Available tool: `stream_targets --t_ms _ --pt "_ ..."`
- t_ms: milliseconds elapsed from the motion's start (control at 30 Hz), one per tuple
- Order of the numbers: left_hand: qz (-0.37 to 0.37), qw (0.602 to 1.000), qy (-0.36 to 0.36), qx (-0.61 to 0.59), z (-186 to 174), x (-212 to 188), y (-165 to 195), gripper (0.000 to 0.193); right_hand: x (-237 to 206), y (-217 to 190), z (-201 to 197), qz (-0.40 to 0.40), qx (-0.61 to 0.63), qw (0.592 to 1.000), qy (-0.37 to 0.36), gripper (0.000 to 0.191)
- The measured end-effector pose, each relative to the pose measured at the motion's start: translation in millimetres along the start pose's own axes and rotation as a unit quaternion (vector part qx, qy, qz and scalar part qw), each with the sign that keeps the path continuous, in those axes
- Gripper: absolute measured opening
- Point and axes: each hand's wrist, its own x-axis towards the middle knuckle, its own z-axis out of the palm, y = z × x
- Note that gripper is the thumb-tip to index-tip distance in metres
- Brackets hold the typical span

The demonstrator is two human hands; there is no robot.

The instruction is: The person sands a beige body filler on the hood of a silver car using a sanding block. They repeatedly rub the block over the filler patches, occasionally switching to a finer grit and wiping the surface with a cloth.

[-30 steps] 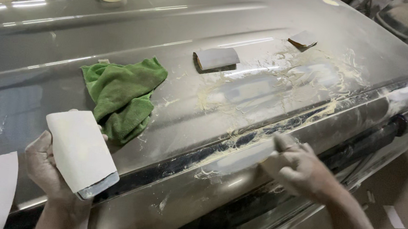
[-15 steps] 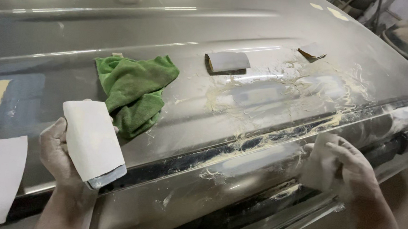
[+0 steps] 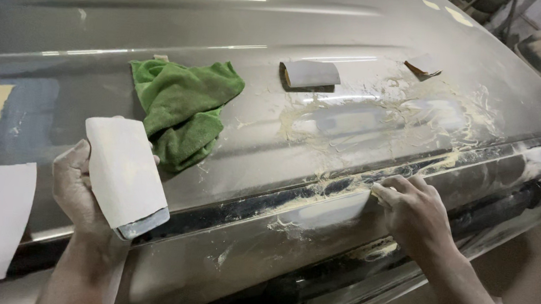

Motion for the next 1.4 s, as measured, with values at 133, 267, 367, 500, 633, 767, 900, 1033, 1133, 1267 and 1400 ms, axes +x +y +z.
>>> stream_targets --t_ms 133,267,367,500,633,767,900,1033,1133,1267,1400 --pt "0.007 0.999 0.006 0.034 0.6 -1.4 0.7 0.052 -0.9 -11.9 3.6 -0.015 -0.022 1.0 -0.016 0.022" --pt "0.002 1.0 -0.009 0.004 2.7 0.1 4.2 0.052 -0.3 -13.0 -3.5 -0.039 -0.027 0.998 -0.032 0.029" --pt "0.014 0.999 -0.009 0.038 9.9 0.1 8.7 0.055 -0.3 -9.1 -5.2 -0.006 -0.038 0.999 -0.027 0.03" --pt "0.139 0.97 -0.032 0.198 25.5 -4.4 10.0 0.046 -0.9 -7.4 2.7 -0.056 -0.079 0.995 -0.03 0.037" --pt "0.241 0.867 -0.033 0.435 26.9 -6.1 8.6 0.048 -1.8 -4.5 4.9 -0.032 -0.025 0.999 -0.023 0.028" --pt "0.048 0.997 -0.058 0.015 8.4 1.0 4.5 0.052 -3.3 -4.6 3.0 -0.008 -0.066 0.996 -0.056 0.035" --pt "0.027 0.999 -0.027 0.015 -4.4 4.6 0.6 0.05 -5.2 -5.6 5.5 -0.066 -0.033 0.997 -0.001 0.026" --pt "0.029 0.999 -0.033 0.033 2.2 -2.4 4.8 0.051 -3.5 -0.5 0.9 0.03 -0.005 0.998 -0.061 0.037" --pt "0.212 0.922 -0.065 0.318 11.9 -9.7 7.3 0.05 -2.4 -17.9 -3.6 -0.003 -0.001 0.999 -0.039 0.037" --pt "-0.005 1.0 -0.023 -0.007 13.7 -3.9 7.0 0.048 -6.9 -86.6 5.4 -0.098 0.016 0.995 0.016 0.036" --pt "-0.014 0.999 -0.001 -0.033 5.3 1.1 6.3 0.051 -11.0 -109.8 3.3 -0.065 0.071 0.994 -0.058 0.035"
